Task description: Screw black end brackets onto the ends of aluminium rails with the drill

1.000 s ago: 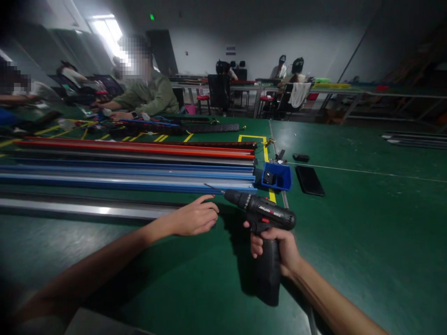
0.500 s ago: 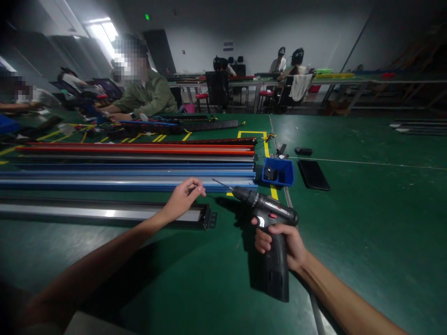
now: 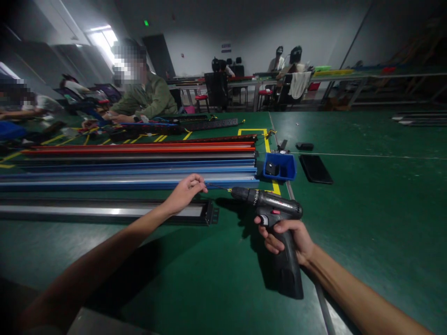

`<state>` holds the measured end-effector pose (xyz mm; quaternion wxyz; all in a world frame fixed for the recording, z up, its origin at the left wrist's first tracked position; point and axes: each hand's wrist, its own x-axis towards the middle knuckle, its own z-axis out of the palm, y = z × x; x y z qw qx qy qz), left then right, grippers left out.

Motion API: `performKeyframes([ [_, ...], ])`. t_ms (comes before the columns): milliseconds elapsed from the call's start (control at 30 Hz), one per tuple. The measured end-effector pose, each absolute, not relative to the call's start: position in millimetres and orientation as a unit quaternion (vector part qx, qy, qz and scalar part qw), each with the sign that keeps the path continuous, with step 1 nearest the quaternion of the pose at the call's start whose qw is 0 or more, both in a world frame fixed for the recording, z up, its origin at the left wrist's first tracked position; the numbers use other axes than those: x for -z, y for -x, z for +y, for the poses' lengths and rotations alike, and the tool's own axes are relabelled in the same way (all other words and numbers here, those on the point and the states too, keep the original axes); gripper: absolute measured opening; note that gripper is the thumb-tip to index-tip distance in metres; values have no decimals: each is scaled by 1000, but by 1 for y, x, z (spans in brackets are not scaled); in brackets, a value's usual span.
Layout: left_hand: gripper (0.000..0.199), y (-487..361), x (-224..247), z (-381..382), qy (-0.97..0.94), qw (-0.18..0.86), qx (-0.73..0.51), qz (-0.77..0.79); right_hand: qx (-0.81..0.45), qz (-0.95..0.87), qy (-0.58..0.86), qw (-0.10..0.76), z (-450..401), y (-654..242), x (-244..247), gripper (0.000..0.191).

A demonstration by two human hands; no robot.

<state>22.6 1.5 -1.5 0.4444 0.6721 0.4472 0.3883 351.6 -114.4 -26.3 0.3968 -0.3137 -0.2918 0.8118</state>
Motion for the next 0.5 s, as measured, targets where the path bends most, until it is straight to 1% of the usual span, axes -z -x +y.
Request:
performKeyframes([
  [133,20,-23,2,1,-673,465,-387,425,-793,-321,344,386,-115,-353,22,35],
  [400,15,-23,1,0,-684,469,-368,420,-797,-300,351,389,-114,-354,19,32],
  [500,14,-23,0,-1,-681,471,-368,423,-795,-307,352,388,-114,-354,18,34],
])
